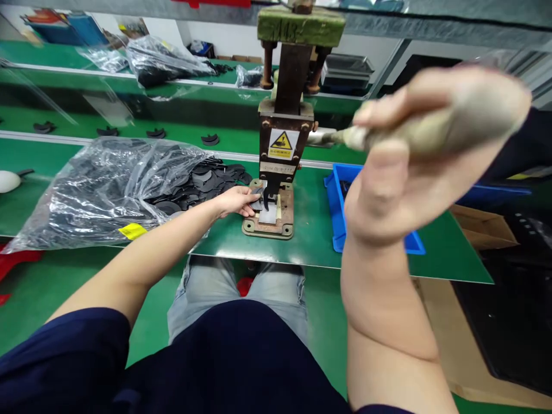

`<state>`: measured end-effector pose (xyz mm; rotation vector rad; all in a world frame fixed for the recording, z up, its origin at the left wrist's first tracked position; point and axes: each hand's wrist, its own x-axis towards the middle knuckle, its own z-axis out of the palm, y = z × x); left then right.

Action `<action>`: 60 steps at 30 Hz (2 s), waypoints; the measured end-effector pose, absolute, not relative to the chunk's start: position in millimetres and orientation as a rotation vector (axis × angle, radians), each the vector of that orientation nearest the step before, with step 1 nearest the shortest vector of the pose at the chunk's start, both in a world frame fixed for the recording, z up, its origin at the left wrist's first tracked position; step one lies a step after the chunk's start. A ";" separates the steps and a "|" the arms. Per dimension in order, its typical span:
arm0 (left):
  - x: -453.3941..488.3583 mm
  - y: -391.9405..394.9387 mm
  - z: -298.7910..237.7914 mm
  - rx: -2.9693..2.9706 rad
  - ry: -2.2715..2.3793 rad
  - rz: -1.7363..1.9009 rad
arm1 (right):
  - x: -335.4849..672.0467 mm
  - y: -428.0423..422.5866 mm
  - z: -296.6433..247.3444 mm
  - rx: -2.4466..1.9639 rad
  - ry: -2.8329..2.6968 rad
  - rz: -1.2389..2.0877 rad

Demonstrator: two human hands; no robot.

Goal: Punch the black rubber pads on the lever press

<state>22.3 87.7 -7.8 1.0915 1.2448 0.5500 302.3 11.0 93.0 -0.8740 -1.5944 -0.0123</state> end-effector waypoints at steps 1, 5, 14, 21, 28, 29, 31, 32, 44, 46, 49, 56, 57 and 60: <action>18.6 82.7 -4.0 1.103 1.232 0.589 | 303.8 10.7 93.6 -0.873 -1.602 -0.005; -6.3 54.4 18.1 1.220 1.172 0.731 | 294.8 10.4 74.9 -0.849 -1.520 0.165; -18.4 -14.6 58.8 1.398 1.024 0.758 | 202.2 -24.5 -29.3 -0.894 -1.612 0.682; -9.6 -29.7 57.0 1.438 1.062 0.718 | 184.9 -32.4 -29.8 -0.939 -1.554 0.723; -10.9 -22.2 57.5 1.283 0.963 0.594 | 189.4 -43.1 -26.2 -0.985 -1.633 0.674; -11.6 -19.9 56.4 1.299 0.981 0.593 | 192.3 -42.8 -24.1 -0.988 -1.665 0.661; -13.5 -16.0 53.4 1.353 1.048 0.615 | 199.1 -41.5 -18.7 -0.993 -1.729 0.621; -14.7 -15.0 51.9 1.381 1.084 0.620 | 202.5 -41.0 -16.0 -0.994 -1.759 0.594; -4.1 -29.8 56.5 2.140 1.187 0.862 | 212.8 -41.4 -14.3 -0.912 -1.893 0.347; -1.1 -27.4 53.2 2.068 1.175 0.822 | 212.5 -42.2 -15.7 -0.889 -1.881 0.333; -0.3 -24.3 49.3 1.915 1.144 0.782 | 213.3 -45.5 -16.8 -0.853 -1.854 0.326; 0.1 -21.9 40.8 1.600 1.081 0.852 | 216.6 -48.5 -17.6 -0.856 -1.797 0.339; 0.5 -21.5 39.0 1.543 1.083 0.894 | 216.5 -47.8 -18.2 -0.867 -1.790 0.345; -0.8 -18.3 32.7 1.385 1.011 0.852 | 218.1 -43.7 -20.8 -0.905 -1.798 0.376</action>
